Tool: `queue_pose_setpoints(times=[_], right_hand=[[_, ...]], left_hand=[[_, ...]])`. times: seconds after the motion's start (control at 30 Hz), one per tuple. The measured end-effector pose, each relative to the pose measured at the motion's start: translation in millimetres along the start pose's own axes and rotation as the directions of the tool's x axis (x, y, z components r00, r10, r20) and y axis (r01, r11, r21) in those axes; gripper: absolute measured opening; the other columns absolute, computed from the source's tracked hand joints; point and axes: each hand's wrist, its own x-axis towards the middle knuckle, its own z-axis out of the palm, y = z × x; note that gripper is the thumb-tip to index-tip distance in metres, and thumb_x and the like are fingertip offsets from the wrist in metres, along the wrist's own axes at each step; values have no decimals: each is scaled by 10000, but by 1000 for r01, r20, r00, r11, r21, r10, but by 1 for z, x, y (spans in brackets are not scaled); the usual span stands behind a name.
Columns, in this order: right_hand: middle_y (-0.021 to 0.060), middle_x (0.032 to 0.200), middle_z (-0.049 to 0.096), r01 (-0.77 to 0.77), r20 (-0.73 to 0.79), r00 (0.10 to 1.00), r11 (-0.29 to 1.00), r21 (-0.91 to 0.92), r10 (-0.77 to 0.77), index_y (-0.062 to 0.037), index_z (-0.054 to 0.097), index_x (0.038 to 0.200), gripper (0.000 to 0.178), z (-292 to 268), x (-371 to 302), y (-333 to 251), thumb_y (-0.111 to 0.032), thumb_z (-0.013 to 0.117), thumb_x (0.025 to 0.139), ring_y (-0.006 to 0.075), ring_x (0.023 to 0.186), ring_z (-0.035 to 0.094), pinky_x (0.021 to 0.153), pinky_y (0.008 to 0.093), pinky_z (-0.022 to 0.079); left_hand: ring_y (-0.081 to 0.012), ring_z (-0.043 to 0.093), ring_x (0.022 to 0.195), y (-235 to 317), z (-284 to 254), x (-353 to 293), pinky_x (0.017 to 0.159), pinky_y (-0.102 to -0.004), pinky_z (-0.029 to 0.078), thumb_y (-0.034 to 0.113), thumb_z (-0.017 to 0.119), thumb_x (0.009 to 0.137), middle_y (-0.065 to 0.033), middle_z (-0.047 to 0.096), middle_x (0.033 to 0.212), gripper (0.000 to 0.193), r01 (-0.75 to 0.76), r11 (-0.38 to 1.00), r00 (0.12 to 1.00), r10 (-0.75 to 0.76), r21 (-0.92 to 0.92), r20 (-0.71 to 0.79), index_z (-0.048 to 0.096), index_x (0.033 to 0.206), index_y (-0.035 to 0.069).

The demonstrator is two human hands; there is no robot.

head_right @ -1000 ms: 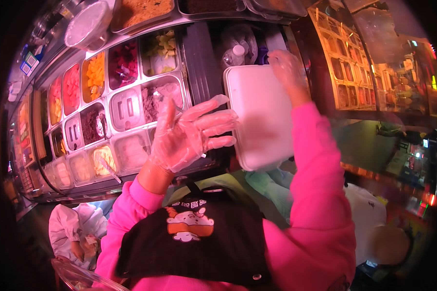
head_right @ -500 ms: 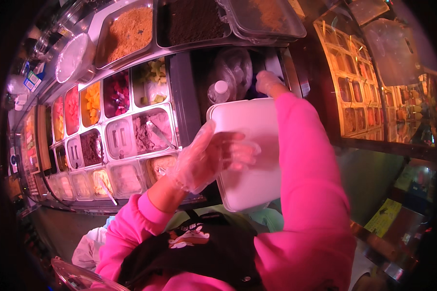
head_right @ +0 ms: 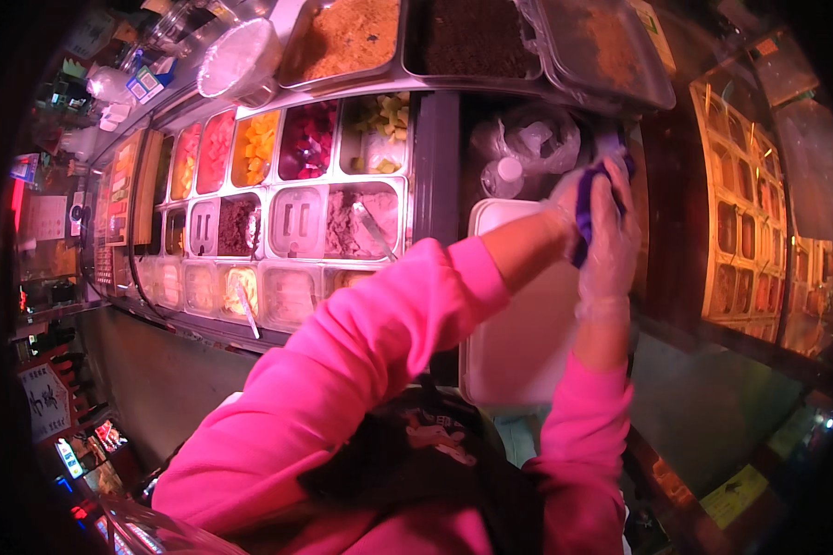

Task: The person assembles a street food item by scooping a white base into a plastic bag, adding various colorful toppings, and sealing it. They repeat this process for multiple orders, handling the ingredients and packaging by hand.

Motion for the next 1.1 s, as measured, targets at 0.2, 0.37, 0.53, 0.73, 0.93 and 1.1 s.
queue_pose_setpoints(times=[0.2,0.37,0.53,0.73,0.93,1.1], right_hand=[[45,1066,745,-303,-103,939,932,200,327,23,763,1130,332,-12,82,35,-241,797,932,127,945,663,870,276,530],[88,1074,738,-352,65,931,931,-100,359,5,687,1294,515,-12,129,62,-172,818,829,146,911,661,825,287,534],[143,1227,712,-211,79,966,929,-303,245,-28,548,1482,744,-16,103,54,-235,841,829,229,1101,683,950,307,522],[125,1182,731,28,-108,992,956,-293,-62,15,685,1221,271,-17,-69,-27,-81,712,970,202,1092,688,947,348,553],[105,1053,772,33,312,948,961,-274,57,10,744,1097,172,-12,-240,-78,-30,707,933,217,916,734,802,332,568],[128,1112,755,164,411,910,866,-473,52,-28,735,1158,271,-2,-272,-87,-55,741,889,314,981,725,851,374,572]], left_hand=[[-228,623,986,52,-6,-30,901,-377,504,268,655,996,-132,666,1005,256,49,932,986,13,360,-167,666,1099,33],[-244,657,1057,121,-42,-91,942,-365,497,398,584,1059,-194,718,1116,466,153,952,950,-215,263,226,675,1239,-22],[-212,661,1037,136,-74,-200,989,-358,489,586,335,1105,-149,719,1151,746,184,979,954,-157,83,-256,656,1323,-51],[-123,561,832,110,-81,-248,780,-295,489,485,532,1066,-9,596,928,450,311,950,929,-300,18,-219,662,1099,55],[-158,598,808,121,-81,-233,724,-312,457,441,692,960,-12,589,946,383,526,779,749,-615,-342,-247,638,1119,96],[-290,693,977,163,-62,-216,874,-406,539,378,684,979,-115,626,1064,490,503,678,761,-642,-536,-97,569,1194,-48]])
